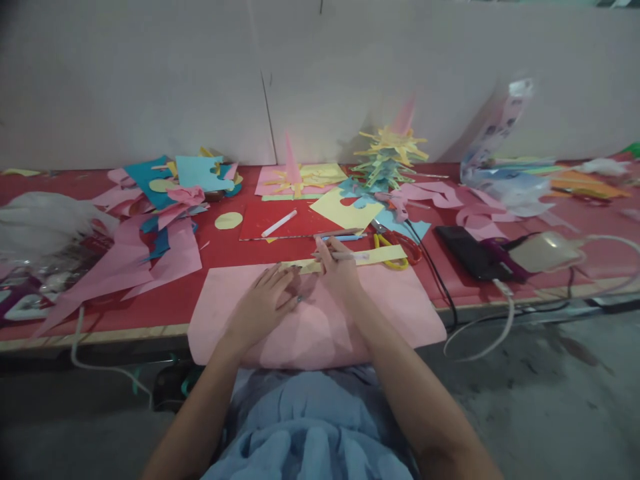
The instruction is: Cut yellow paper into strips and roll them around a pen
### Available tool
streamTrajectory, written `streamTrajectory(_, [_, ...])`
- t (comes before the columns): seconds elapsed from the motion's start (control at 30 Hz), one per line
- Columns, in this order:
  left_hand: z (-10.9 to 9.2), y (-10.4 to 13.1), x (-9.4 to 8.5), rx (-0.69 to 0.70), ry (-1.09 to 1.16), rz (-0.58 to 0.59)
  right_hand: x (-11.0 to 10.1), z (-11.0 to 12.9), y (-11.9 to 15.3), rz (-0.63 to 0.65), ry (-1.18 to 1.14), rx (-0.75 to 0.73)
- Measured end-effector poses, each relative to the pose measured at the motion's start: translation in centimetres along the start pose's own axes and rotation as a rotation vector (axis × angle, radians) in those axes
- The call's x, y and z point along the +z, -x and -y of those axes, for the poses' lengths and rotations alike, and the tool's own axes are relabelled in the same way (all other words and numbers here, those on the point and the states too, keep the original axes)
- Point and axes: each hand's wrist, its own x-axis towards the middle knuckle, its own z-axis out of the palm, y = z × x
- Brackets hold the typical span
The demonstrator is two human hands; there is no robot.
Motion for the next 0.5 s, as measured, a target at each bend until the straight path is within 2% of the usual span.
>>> streamTrajectory(0.13, [-0.1, 0.1, 0.0, -0.024, -0.014, -0.035, -0.1, -0.5, -0.6, 0.103, 0.097, 0.043])
streamTrajectory(0.27, [-0.4, 0.0, -0.3, -0.040, -0.103, 0.002, -0.2, -0.7, -0.8, 0.161, 0.158, 0.017])
streamTrajectory(0.33, [-0.4, -0.1, -0.4, -0.037, -0.131, 0.025, -0.2, -0.6, -0.4, 0.097, 0.171, -0.029])
streamTrajectory(0.43, [-0.4, -0.2, -0.5, -0.026, -0.137, 0.031, -0.2, -0.4, 0.3, -0.073, 0.218, -0.140])
streamTrajectory(0.5, [-0.4, -0.2, -0.5, -0.025, -0.135, 0.028, -0.1, -0.3, 0.6, -0.093, 0.232, -0.178])
